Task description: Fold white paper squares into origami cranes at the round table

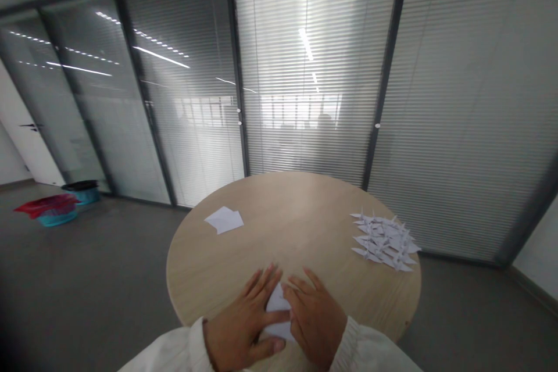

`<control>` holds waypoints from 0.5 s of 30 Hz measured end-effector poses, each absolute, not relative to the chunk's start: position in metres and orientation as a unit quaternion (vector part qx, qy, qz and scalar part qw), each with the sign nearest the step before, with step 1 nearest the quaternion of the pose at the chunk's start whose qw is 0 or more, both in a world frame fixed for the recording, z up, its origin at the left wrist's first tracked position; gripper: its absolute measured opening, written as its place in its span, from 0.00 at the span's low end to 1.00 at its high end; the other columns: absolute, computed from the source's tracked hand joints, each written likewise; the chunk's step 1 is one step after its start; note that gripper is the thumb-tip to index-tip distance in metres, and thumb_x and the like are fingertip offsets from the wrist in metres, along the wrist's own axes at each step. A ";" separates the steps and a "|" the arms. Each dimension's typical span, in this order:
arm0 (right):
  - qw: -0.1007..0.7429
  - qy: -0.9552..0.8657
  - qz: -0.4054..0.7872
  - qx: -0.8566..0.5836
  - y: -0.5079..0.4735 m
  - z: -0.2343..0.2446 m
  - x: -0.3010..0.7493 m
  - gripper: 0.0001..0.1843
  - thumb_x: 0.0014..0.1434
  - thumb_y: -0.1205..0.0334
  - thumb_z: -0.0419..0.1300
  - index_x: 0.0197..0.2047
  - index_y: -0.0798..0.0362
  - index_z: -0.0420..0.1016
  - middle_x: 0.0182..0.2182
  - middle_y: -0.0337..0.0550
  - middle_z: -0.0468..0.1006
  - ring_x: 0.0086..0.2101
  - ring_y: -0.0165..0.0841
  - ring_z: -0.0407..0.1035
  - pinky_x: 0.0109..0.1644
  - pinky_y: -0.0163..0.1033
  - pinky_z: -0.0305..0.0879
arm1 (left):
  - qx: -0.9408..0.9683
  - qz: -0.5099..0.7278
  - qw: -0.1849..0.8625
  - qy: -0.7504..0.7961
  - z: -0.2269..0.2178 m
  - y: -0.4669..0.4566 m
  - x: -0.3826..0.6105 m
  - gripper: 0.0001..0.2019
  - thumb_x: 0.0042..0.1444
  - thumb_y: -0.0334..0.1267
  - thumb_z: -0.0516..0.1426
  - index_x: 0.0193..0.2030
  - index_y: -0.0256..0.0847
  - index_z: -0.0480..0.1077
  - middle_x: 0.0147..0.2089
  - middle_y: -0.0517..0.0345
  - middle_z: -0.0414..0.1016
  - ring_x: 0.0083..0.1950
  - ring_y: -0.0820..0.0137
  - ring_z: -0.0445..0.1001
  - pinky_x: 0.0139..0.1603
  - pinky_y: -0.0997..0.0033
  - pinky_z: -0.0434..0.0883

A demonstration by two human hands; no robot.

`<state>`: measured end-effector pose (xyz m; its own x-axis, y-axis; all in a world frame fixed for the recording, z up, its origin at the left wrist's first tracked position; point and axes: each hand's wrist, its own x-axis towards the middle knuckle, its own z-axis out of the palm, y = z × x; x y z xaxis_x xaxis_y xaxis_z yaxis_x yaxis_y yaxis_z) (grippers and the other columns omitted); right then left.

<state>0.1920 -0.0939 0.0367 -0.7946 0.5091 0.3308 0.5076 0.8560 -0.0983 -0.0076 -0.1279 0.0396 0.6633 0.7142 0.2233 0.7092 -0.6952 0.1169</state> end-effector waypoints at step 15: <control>0.180 -0.948 -0.020 -0.260 -0.083 0.031 0.175 0.20 0.54 0.71 0.45 0.51 0.58 0.61 0.49 0.47 0.67 0.53 0.34 0.52 0.61 0.48 0.36 | 0.913 0.128 -0.002 0.387 0.039 -0.128 -0.009 0.21 0.52 0.51 0.49 0.53 0.54 0.61 0.66 0.59 0.27 0.64 0.52 0.35 0.60 0.48 0.42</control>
